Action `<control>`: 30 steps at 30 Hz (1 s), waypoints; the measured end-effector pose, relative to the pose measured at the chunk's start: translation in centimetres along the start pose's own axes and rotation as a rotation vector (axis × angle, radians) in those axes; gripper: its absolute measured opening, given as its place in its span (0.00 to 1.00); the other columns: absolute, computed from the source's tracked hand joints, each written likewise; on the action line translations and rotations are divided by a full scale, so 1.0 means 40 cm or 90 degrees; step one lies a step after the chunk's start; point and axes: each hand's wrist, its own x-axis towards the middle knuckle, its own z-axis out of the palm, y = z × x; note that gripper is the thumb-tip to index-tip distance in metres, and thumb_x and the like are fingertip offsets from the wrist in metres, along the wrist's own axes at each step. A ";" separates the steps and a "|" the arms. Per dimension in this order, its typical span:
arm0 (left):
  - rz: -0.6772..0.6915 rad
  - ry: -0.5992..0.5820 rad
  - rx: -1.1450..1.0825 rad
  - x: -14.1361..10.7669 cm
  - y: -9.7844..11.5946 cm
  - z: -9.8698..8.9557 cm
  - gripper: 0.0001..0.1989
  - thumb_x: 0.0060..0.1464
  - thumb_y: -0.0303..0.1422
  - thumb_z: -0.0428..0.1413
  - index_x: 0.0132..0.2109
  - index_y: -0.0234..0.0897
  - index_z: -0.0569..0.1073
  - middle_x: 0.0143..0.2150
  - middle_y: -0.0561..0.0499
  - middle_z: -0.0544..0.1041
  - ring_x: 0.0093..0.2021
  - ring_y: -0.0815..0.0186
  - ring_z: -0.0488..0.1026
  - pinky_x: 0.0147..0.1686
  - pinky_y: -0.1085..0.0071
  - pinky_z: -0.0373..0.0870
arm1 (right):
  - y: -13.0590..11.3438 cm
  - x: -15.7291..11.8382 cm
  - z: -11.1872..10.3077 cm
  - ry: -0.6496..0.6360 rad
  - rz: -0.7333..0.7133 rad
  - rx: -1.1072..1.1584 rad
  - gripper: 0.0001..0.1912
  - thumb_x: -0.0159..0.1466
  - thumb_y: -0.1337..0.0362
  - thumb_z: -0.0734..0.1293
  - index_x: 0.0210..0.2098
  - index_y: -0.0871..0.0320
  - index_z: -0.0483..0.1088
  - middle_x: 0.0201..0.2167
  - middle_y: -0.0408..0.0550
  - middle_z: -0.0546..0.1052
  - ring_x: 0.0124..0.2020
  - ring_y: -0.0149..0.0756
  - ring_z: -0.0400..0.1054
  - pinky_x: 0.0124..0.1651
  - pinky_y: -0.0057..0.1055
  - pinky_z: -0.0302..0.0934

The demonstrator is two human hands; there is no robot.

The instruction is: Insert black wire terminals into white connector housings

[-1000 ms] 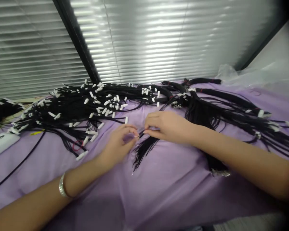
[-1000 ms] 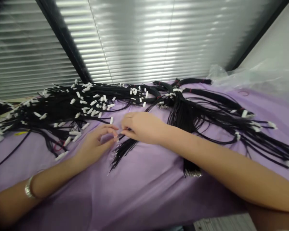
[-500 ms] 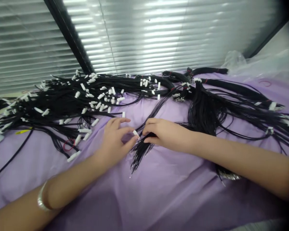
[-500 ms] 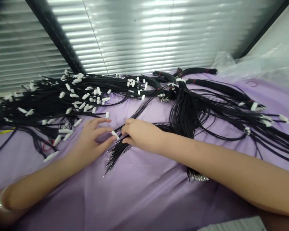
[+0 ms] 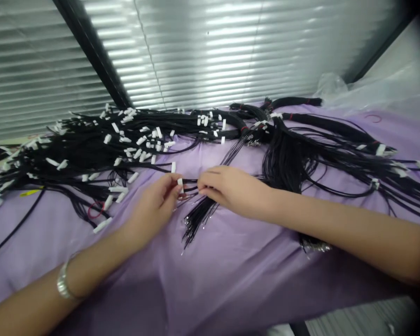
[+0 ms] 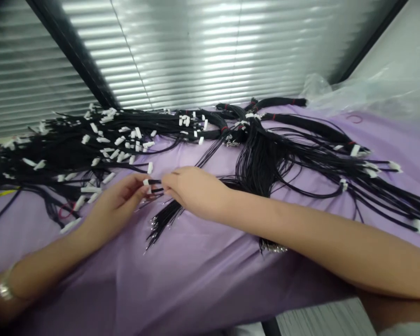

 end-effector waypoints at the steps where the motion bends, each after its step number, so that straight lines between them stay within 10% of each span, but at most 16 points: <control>1: -0.039 -0.018 -0.086 -0.008 0.004 -0.001 0.08 0.60 0.34 0.47 0.41 0.37 0.69 0.33 0.52 0.75 0.34 0.65 0.74 0.38 0.68 0.71 | -0.009 -0.005 -0.004 0.021 0.011 0.023 0.10 0.67 0.67 0.58 0.36 0.61 0.71 0.32 0.47 0.74 0.34 0.33 0.66 0.39 0.31 0.58; 10: -0.221 -0.149 -0.350 -0.045 0.009 -0.007 0.06 0.55 0.33 0.53 0.33 0.40 0.74 0.29 0.51 0.76 0.30 0.65 0.74 0.33 0.71 0.72 | -0.056 -0.017 0.012 0.039 0.121 0.101 0.06 0.61 0.67 0.64 0.28 0.58 0.71 0.24 0.42 0.73 0.26 0.29 0.63 0.28 0.28 0.55; 30: -0.233 -0.131 -0.385 -0.044 -0.005 0.001 0.04 0.54 0.32 0.55 0.36 0.38 0.74 0.31 0.52 0.76 0.30 0.68 0.75 0.33 0.75 0.74 | -0.054 -0.026 0.013 -0.009 0.188 0.186 0.08 0.60 0.68 0.63 0.25 0.56 0.69 0.17 0.37 0.67 0.18 0.24 0.57 0.19 0.24 0.49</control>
